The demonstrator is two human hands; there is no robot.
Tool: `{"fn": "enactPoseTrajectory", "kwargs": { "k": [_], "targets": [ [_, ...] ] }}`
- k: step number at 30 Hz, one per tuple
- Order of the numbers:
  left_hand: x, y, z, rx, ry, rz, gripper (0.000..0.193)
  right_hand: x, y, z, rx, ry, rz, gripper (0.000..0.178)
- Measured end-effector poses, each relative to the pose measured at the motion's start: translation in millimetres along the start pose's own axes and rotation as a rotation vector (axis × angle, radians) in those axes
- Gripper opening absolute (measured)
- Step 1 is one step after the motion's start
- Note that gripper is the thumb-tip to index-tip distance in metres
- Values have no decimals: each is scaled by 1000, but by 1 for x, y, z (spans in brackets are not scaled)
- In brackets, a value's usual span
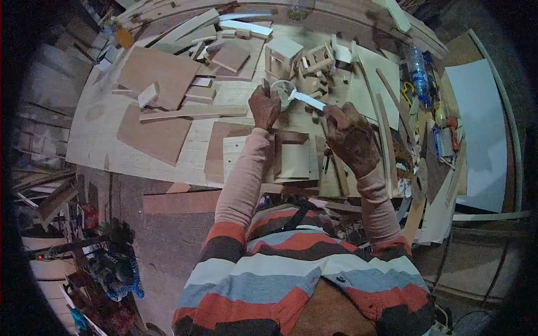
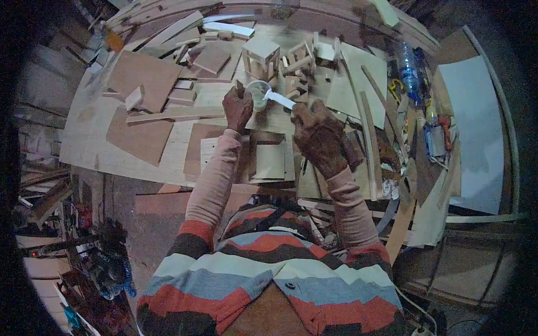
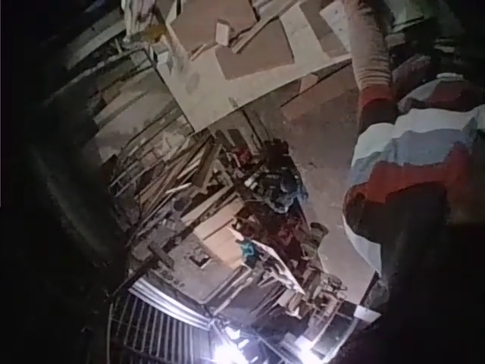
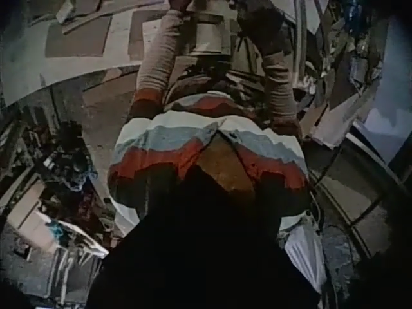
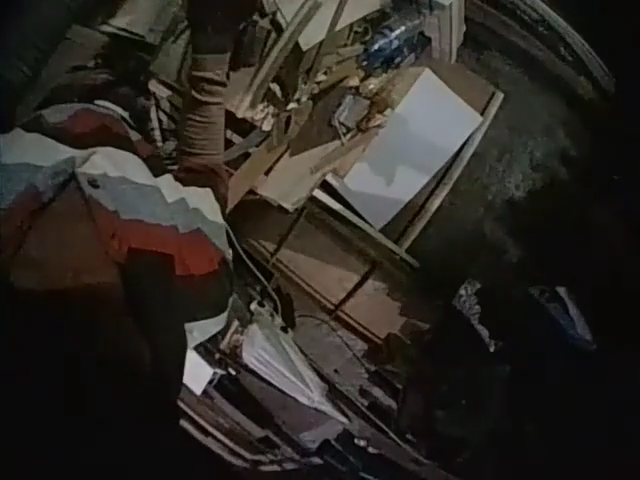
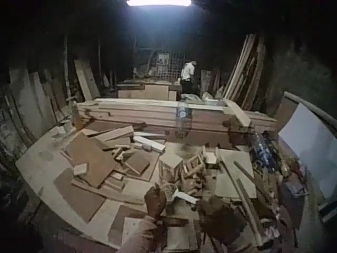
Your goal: Measuring and gluing wooden pieces to assemble a small frame.
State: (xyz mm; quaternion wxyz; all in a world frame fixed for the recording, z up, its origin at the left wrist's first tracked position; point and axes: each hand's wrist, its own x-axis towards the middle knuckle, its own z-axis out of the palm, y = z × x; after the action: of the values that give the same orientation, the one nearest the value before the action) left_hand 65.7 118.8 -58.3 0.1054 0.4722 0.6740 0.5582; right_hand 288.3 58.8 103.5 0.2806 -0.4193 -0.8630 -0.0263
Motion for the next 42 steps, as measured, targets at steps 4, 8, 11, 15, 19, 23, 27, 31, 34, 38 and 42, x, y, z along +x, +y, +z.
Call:
{"fn": "enactPoseTrajectory", "kwargs": {
  "k": [4, 8, 11, 15, 19, 23, 27, 31, 34, 38, 42],
  "targets": [
    [3, -4, -2, 6, -24, -8, 23, 4, 3, 10, 32, -125, -18, 15],
    [1, 1, -1, -49, 1, -16, 24, -5, 11, -1, 64, -150, 76, 15],
    [4, -12, -2, -66, -22, 118, 24, -20, 26, 3, 213, -7, 138, 14],
    [4, -15, -1, 11, -51, 4, 26, -23, 21, 10, 285, 101, 186, 15],
    [5, -14, 0, -39, -68, -44, 30, -7, 10, 12, 121, 34, 149, 16],
    [5, -20, 3, 16, -69, 15, 28, 1, -1, 16, 19, -22, 74, 11],
    [3, -11, 5, -62, -49, -24, 26, 1, -4, 0, -6, -75, -5, 12],
    [8, -18, 0, -8, -45, -23, 28, -11, 12, 4, -79, -213, 53, 18],
    [1, -20, -1, 6, -85, -29, 33, -17, 26, 11, 315, -102, 192, 20],
    [0, 5, -6, -40, -51, 1, 38, -37, 44, 22, 629, -52, 521, 19],
    [-3, -14, -17, -108, 47, 87, 36, -43, 42, 31, 906, -104, 735, 28]
  ]
}}
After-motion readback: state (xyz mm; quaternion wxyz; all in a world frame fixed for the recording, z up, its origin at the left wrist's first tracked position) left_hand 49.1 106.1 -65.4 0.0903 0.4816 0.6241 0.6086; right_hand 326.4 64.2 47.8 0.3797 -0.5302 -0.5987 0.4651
